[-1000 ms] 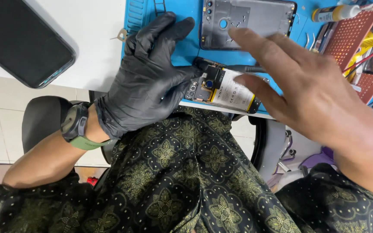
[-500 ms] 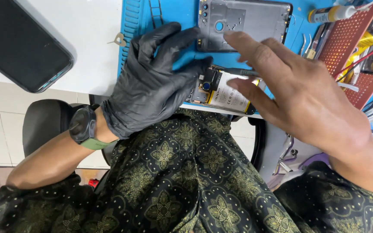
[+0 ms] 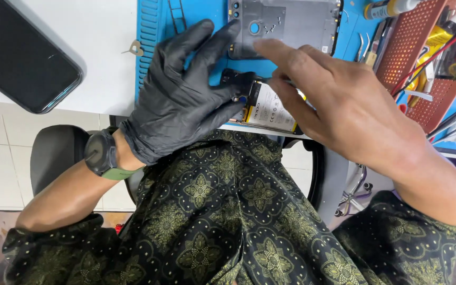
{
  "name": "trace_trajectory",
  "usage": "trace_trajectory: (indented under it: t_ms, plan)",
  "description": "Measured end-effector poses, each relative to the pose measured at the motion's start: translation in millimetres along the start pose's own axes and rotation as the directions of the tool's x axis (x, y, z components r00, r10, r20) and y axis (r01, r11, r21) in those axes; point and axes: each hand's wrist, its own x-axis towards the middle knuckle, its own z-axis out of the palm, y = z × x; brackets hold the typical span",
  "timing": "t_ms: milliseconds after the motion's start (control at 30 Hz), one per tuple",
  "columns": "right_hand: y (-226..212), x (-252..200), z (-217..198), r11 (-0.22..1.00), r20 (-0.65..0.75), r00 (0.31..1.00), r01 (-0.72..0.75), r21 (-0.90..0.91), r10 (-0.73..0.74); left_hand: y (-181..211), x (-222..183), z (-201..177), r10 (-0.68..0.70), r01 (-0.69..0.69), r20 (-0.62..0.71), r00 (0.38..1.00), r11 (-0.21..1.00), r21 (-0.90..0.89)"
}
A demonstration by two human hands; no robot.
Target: The person disassembles a smartphone, removes the battery, and uses a screwdriver to manipulate internal components. They then reassemble the phone and power it on to verify functionality.
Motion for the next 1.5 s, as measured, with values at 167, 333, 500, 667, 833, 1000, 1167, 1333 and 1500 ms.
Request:
trace_trajectory:
  t_ms: [167,333,500,667,833,1000,1167,1333,1500]
  plan:
    - [2,0,-4,0.998,0.051,0.999,0.009,0.066,-0.012,5,-1,5,0.036,-0.037,0.011,0.999,0.993,0.115]
    - [1,-8,6,0.999,-0.069,0.997,0.048,0.021,-0.046,3,-6,7,0.065,-0.066,0.014,0.998,0.992,0.112]
    - [22,-29,34,0.973,-0.429,0.897,-0.007,0.229,0.107,3,-11,6,0.092,-0.090,-0.034,0.995,0.995,0.049]
    - [73,-21,83,0.909,-0.713,0.649,0.078,0.409,0.265,3,-10,3,0.084,-0.080,-0.065,0.994,0.995,0.067]
    - [98,-13,108,0.858,-0.758,0.555,0.144,0.493,0.342,1,-14,8,0.058,-0.058,-0.109,0.992,0.998,0.008]
    - [95,-3,104,0.887,-0.794,0.506,0.111,0.448,0.337,1,-14,7,0.044,-0.047,-0.092,0.995,0.998,-0.030]
    - [96,-6,106,0.885,-0.771,0.533,0.084,0.458,0.348,6,-14,6,-0.056,0.053,-0.040,0.998,0.997,-0.059]
    - [58,0,86,0.934,-0.817,0.521,0.096,0.343,0.247,3,-15,6,-0.100,0.098,-0.011,0.995,0.987,-0.131]
    - [10,-21,105,0.834,-0.787,0.468,0.168,0.526,0.402,3,-13,7,0.013,-0.020,-0.074,0.997,0.995,-0.097]
